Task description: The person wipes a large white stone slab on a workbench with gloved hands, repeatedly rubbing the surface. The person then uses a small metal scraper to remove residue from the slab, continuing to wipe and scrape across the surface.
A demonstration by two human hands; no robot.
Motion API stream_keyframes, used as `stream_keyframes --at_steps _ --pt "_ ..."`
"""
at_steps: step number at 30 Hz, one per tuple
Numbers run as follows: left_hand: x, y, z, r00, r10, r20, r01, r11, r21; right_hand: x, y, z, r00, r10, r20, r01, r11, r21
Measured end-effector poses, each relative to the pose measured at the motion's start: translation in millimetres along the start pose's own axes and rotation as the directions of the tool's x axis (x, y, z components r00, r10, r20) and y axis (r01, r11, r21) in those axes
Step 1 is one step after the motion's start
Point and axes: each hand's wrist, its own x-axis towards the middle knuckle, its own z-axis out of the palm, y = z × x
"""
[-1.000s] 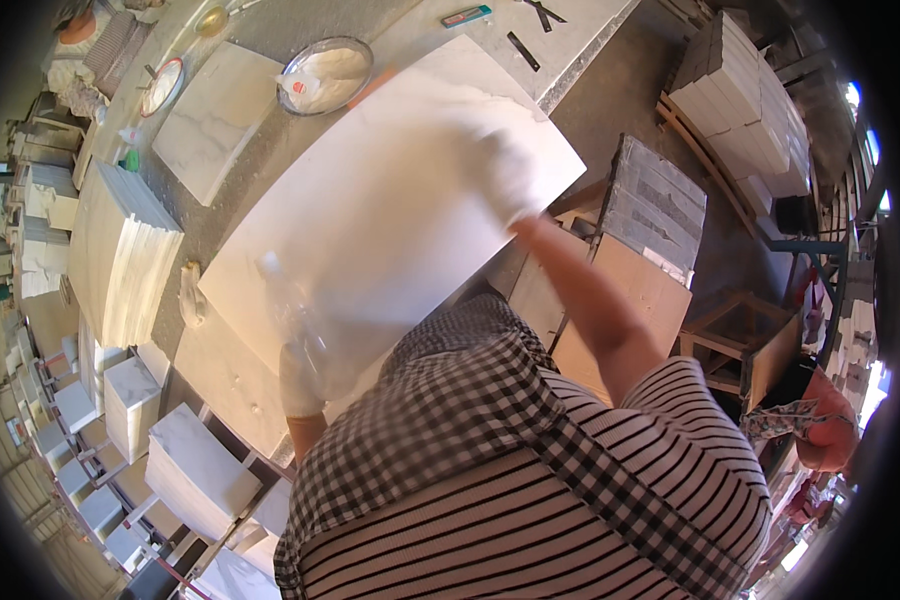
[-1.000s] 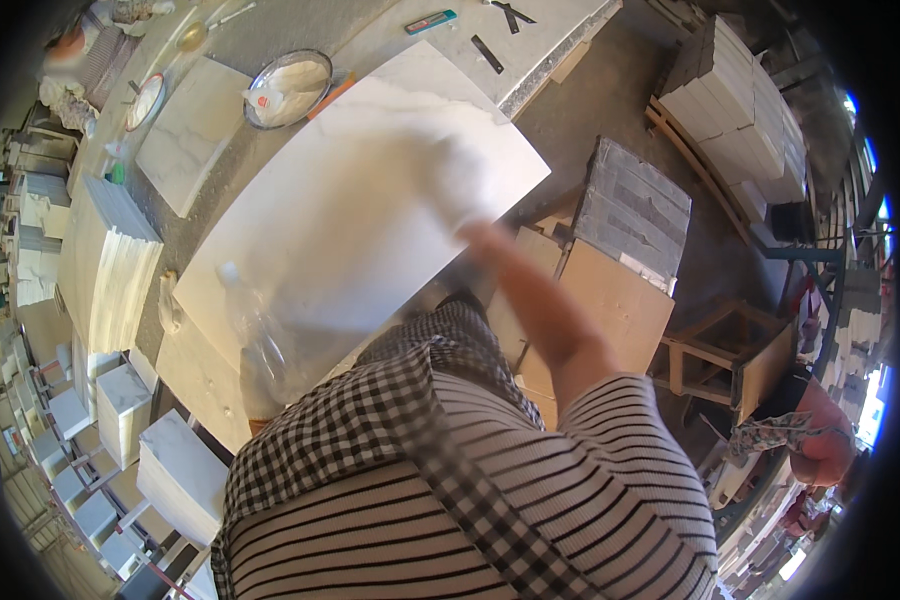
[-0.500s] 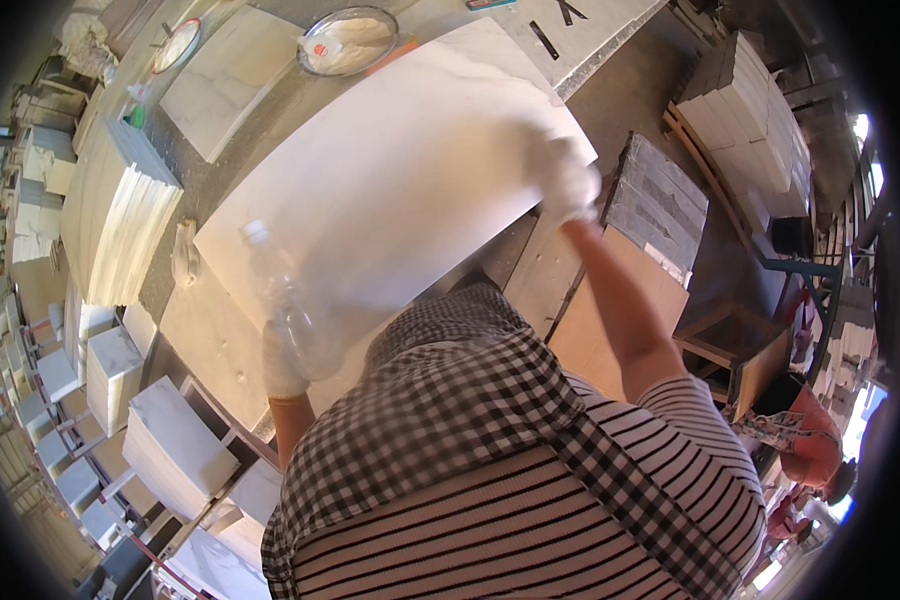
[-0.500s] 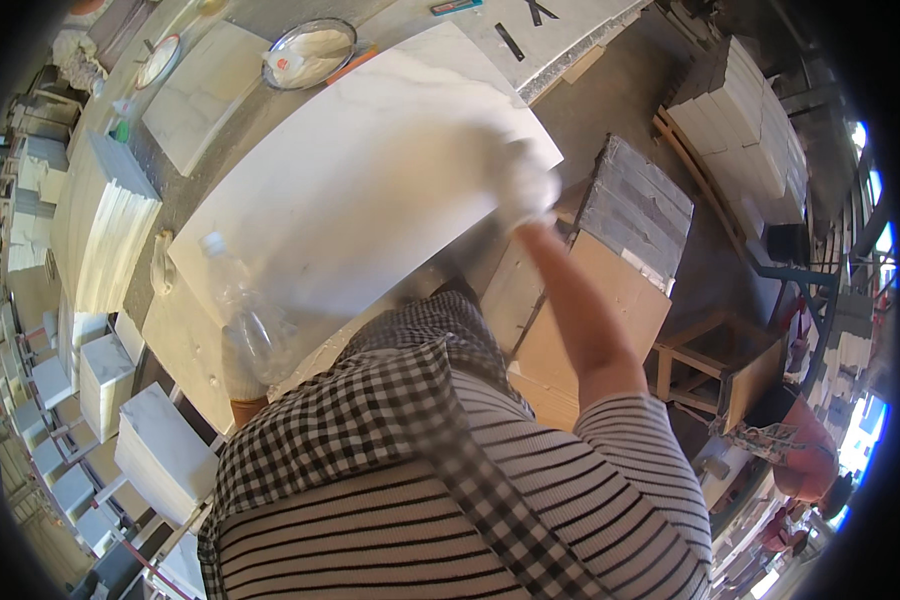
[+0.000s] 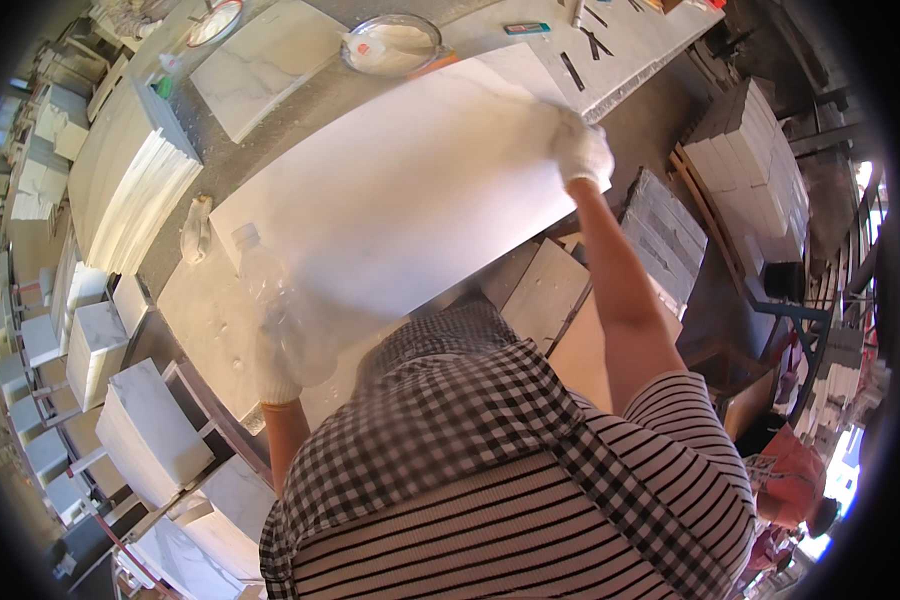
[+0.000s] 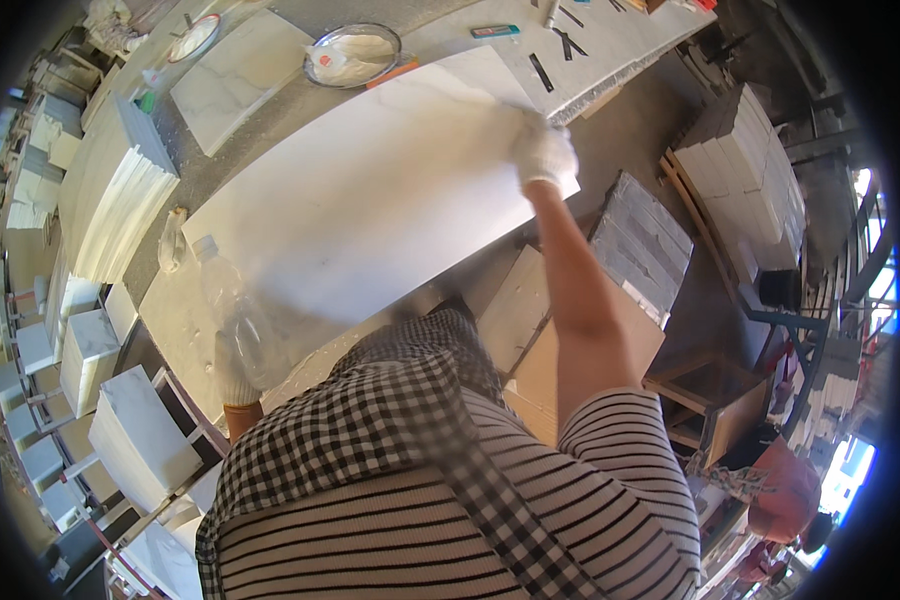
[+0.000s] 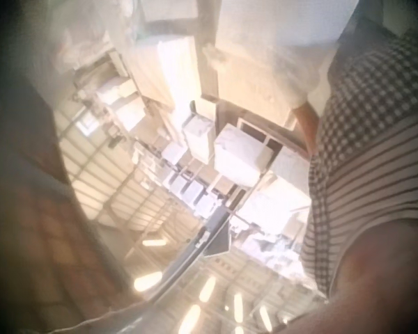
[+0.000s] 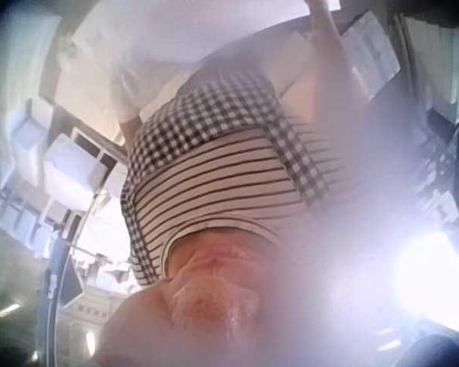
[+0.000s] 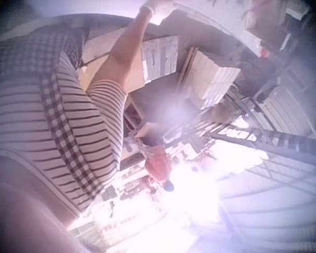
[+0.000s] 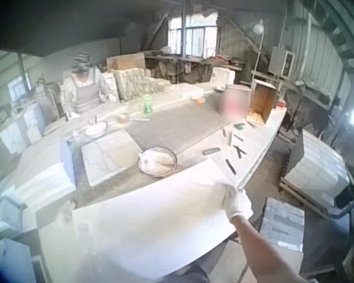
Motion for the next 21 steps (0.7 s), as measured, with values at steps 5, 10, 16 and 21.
stream_keyframes --at_steps 5,10,16,21 --pt "1.4 -4.2 -18.6 0.997 0.015 0.069 -0.012 0.999 -0.049 -134.6 -139.2 184.2 0.73 -0.682 0.051 0.588 0.588 -0.556" --pt "-3.4 -4.5 -21.5 0.997 0.056 -0.051 -0.056 0.998 0.003 -215.7 -165.6 233.7 0.426 -0.899 0.106 0.891 0.396 -0.223" --pt "-38.8 -5.3 -33.4 0.988 0.09 -0.122 -0.089 0.996 0.019 27.4 -101.5 105.1 0.895 -0.435 -0.096 0.432 0.9 -0.057" --pt "-59.1 1.7 -16.8 0.973 0.082 -0.218 -0.085 0.996 -0.005 -18.0 -189.2 175.6 0.774 -0.589 -0.234 0.551 0.808 -0.21"
